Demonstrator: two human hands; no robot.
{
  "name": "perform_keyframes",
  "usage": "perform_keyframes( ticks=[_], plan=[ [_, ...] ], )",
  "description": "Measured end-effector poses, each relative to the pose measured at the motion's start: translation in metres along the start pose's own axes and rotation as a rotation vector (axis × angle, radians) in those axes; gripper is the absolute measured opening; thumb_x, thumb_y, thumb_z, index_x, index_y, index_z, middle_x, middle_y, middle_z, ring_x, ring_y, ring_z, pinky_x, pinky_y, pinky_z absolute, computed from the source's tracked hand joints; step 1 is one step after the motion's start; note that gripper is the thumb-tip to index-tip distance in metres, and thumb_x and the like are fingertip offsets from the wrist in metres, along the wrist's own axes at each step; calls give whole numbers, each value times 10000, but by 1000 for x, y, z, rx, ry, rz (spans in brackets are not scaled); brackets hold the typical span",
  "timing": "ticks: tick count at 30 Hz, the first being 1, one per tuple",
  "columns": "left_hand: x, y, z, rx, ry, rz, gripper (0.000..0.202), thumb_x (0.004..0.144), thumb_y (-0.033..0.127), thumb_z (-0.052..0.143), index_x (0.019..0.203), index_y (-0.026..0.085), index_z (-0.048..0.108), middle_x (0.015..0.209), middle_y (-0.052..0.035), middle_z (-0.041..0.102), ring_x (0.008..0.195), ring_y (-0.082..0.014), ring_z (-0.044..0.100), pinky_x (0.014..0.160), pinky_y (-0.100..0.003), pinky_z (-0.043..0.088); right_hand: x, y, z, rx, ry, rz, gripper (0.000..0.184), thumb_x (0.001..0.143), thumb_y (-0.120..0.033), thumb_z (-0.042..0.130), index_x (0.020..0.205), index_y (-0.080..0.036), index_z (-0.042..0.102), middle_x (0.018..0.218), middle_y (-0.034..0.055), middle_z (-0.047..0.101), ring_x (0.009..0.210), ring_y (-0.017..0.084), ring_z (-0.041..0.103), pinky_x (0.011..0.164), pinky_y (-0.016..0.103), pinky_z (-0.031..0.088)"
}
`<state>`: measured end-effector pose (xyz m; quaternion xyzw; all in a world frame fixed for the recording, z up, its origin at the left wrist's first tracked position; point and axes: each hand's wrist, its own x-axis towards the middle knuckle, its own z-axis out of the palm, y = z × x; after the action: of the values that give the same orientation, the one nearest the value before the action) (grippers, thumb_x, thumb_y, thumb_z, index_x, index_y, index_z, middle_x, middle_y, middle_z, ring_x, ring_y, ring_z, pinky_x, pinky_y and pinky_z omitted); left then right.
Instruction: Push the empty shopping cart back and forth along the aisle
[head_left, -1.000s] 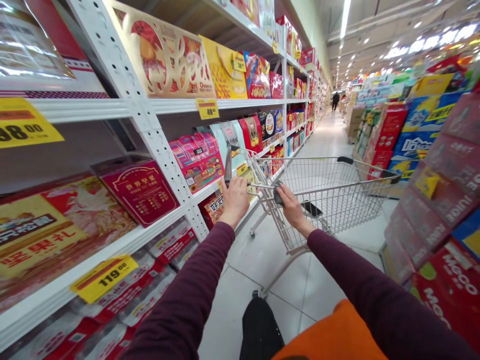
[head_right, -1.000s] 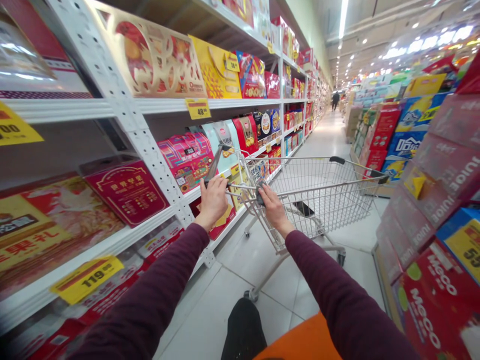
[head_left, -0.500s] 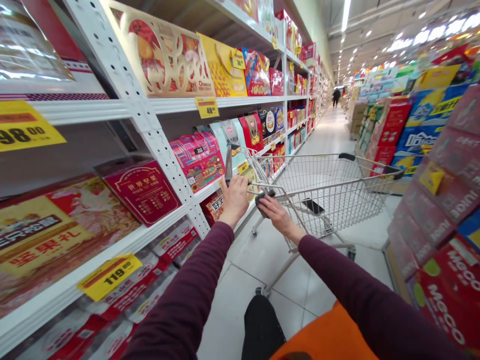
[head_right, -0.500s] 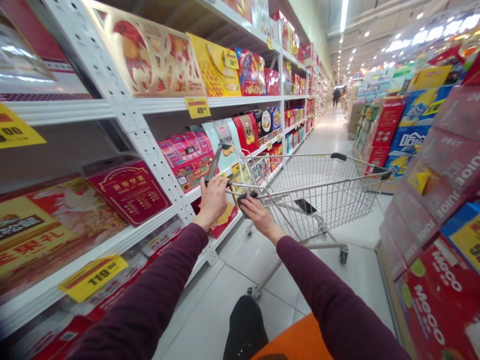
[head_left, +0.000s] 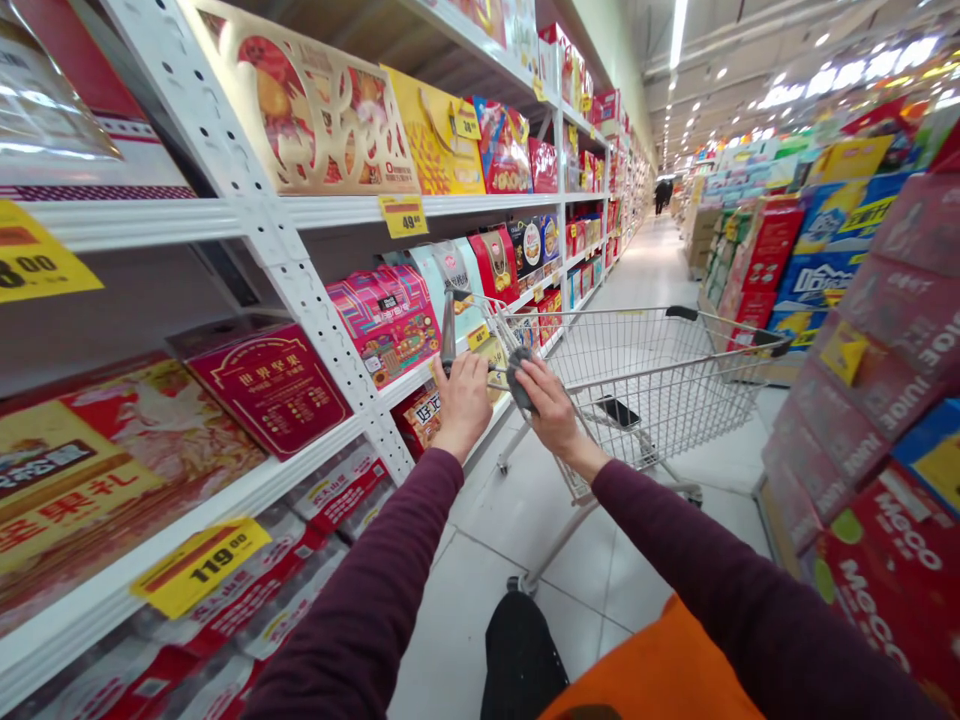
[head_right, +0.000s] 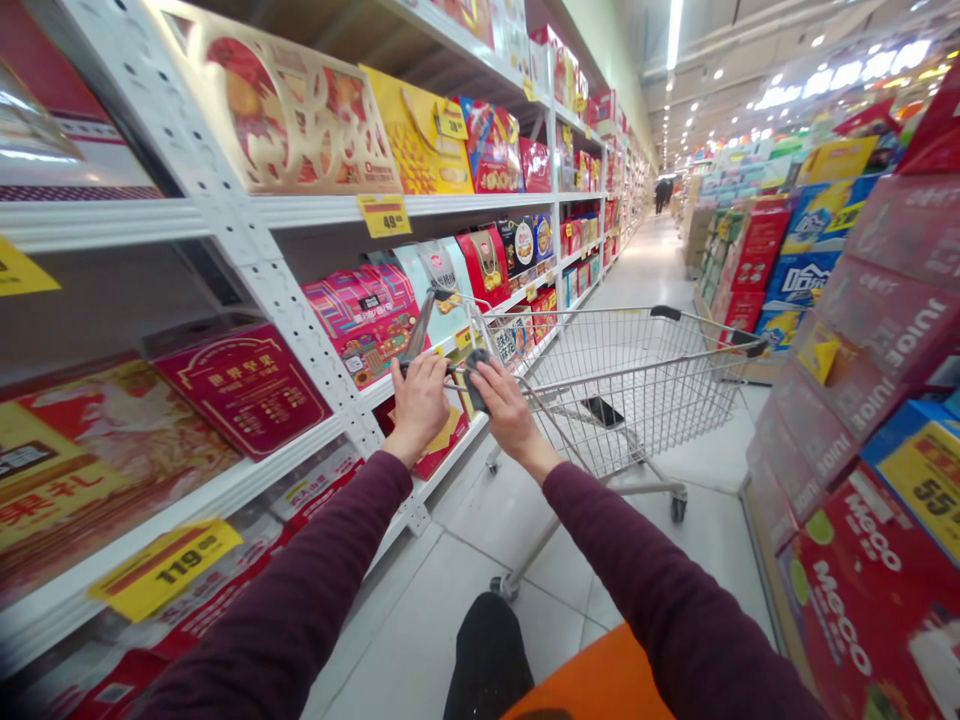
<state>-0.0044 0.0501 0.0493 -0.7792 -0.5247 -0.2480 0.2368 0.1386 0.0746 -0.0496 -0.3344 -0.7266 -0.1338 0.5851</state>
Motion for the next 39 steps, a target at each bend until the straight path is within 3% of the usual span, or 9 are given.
perform_keyframes(
  ticks=[2,4,12,15,19,22,31,35,39],
  plan=[
    [-1,0,1,5,5,-8,446,787,79,348,1173,183,544,1234,-118,583,1254,-250,424,1120,-570,105,24,-1,5,-6,-3,-24,448,899,-87,347,1304,-212,491,1331,86,514,1356,198,287,1098,475,316],
    [-1,-1,1,8,1,-5,443,792,80,341,1174,180,542,1237,-118,583,1253,-251,425,1116,-576,113,28,5,8,-4,1,-36,434,892,-95,371,1289,-207,505,1311,92,530,1342,206,315,1092,476,320],
    [0,-1,3,8,16,-13,426,786,83,339,1147,172,547,1234,-116,581,1250,-259,427,1112,-586,120,-42,55,-10,-54,75,317,574,769,-32,390,1329,-143,452,1288,152,520,1251,248,434,1047,501,370],
    [0,0,3,4,17,-17,427,776,83,351,1142,179,550,1226,-114,585,1247,-257,430,1116,-577,112,-31,39,-7,-66,91,303,567,779,-37,393,1334,-141,447,1308,156,503,1281,247,398,1060,495,355],
    [0,-1,4,4,34,-13,424,776,100,367,1154,172,545,1235,-128,579,1251,-261,424,1117,-574,108,9,6,13,11,9,83,521,836,-58,390,1336,-191,452,1342,111,492,1333,207,328,1096,455,318],
    [0,-4,6,12,42,-5,421,780,112,374,1163,168,541,1233,-131,579,1243,-268,429,1115,-577,107,18,1,21,34,-16,29,522,848,-53,381,1343,-209,445,1348,98,494,1335,198,328,1103,451,308],
    [0,-4,7,20,30,8,446,759,113,398,1182,178,523,1235,-122,574,1249,-264,421,1122,-568,96,-63,51,-2,-58,50,343,621,800,-65,414,1407,-169,331,1389,140,431,1302,235,385,1060,473,361],
    [0,4,2,24,9,10,455,746,105,401,1178,167,528,1233,-132,573,1227,-273,435,1114,-580,109,-42,37,5,-87,101,336,626,801,-59,396,1414,-155,310,1401,148,411,1327,229,344,1064,463,357],
    [-1,14,-6,54,0,-3,445,747,105,400,1168,157,537,1224,-144,575,1203,-282,449,1099,-589,131,-7,26,3,-20,42,166,541,837,-126,439,1373,-180,390,1364,135,460,1313,224,365,1082,451,334]
  ],
)
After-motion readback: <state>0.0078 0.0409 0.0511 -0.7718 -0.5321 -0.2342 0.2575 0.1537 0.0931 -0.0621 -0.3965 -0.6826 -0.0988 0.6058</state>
